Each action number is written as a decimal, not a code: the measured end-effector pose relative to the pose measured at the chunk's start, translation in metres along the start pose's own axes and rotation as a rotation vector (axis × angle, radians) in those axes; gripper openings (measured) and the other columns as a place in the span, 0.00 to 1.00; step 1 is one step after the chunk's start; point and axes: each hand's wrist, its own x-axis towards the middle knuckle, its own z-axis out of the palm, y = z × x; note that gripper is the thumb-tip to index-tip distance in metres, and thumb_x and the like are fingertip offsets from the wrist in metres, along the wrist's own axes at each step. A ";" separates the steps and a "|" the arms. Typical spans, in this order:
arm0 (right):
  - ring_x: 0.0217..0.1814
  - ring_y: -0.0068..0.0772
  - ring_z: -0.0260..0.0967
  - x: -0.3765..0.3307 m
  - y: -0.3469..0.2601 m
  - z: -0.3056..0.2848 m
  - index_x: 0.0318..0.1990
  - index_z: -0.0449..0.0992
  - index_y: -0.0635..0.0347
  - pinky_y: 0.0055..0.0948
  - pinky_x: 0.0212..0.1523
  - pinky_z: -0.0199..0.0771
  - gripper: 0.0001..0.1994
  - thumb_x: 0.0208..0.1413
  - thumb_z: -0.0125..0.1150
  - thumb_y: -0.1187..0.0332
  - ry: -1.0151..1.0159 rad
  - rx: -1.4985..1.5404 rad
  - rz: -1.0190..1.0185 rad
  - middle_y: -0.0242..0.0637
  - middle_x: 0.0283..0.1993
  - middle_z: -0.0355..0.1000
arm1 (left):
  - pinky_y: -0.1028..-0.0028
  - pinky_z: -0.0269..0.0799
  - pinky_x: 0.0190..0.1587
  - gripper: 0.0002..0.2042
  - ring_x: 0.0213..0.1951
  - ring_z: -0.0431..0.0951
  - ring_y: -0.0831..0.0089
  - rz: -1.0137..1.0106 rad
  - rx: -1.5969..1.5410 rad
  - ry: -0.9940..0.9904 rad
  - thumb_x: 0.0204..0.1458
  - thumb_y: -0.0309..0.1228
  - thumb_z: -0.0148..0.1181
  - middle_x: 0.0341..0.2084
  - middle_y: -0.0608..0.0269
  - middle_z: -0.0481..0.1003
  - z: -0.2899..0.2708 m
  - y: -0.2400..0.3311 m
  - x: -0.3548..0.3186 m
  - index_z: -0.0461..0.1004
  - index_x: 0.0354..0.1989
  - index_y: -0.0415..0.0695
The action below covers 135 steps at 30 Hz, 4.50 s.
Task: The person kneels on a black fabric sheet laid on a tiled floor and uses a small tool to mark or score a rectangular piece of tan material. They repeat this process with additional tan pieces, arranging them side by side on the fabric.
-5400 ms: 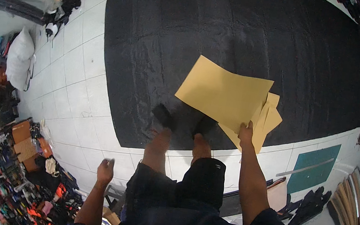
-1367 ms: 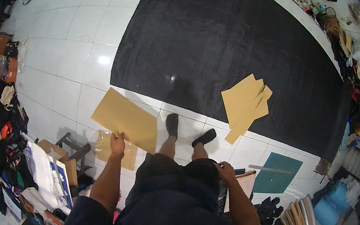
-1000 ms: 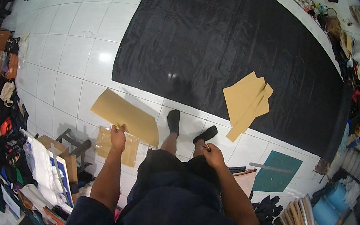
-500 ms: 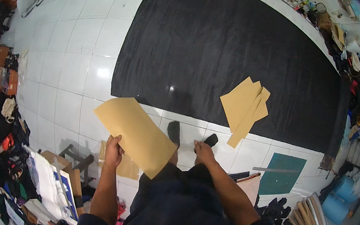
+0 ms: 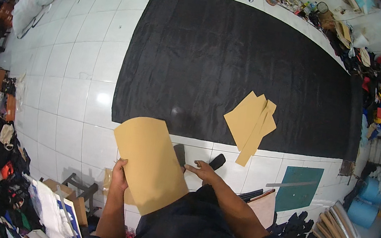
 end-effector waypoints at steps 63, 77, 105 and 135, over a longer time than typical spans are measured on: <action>0.43 0.31 0.77 0.489 -0.088 -0.043 0.48 0.70 0.62 0.36 0.43 0.75 0.14 0.66 0.59 0.61 0.089 0.234 -0.700 0.45 0.38 0.78 | 0.70 0.74 0.48 0.23 0.44 0.77 0.73 0.771 1.015 0.093 0.57 0.29 0.60 0.44 0.59 0.77 -0.133 0.072 0.485 0.68 0.60 0.36; 0.45 0.25 0.67 0.478 0.028 -0.106 0.59 0.69 0.57 0.28 0.39 0.67 0.24 0.63 0.61 0.51 0.315 0.231 -0.582 0.34 0.44 0.72 | 0.54 0.78 0.42 0.35 0.35 0.83 0.46 1.081 2.170 0.095 0.53 0.37 0.61 0.33 0.37 0.80 0.009 0.030 0.501 0.61 0.71 0.43; 0.40 0.23 0.68 0.518 0.195 -0.011 0.45 0.68 0.58 0.30 0.44 0.71 0.12 0.65 0.62 0.61 0.422 0.562 -0.329 0.30 0.37 0.70 | 0.56 0.75 0.50 0.28 0.47 0.78 0.50 0.823 1.700 0.351 0.57 0.45 0.63 0.47 0.49 0.71 -0.293 0.007 0.636 0.67 0.66 0.54; 0.30 0.20 0.67 0.523 0.165 0.000 0.43 0.71 0.63 0.27 0.33 0.71 0.12 0.63 0.64 0.65 0.510 0.249 -0.325 0.31 0.30 0.70 | 0.55 0.72 0.56 0.30 0.54 0.73 0.45 0.796 1.862 0.349 0.58 0.44 0.62 0.50 0.44 0.69 -0.311 0.021 0.675 0.64 0.70 0.56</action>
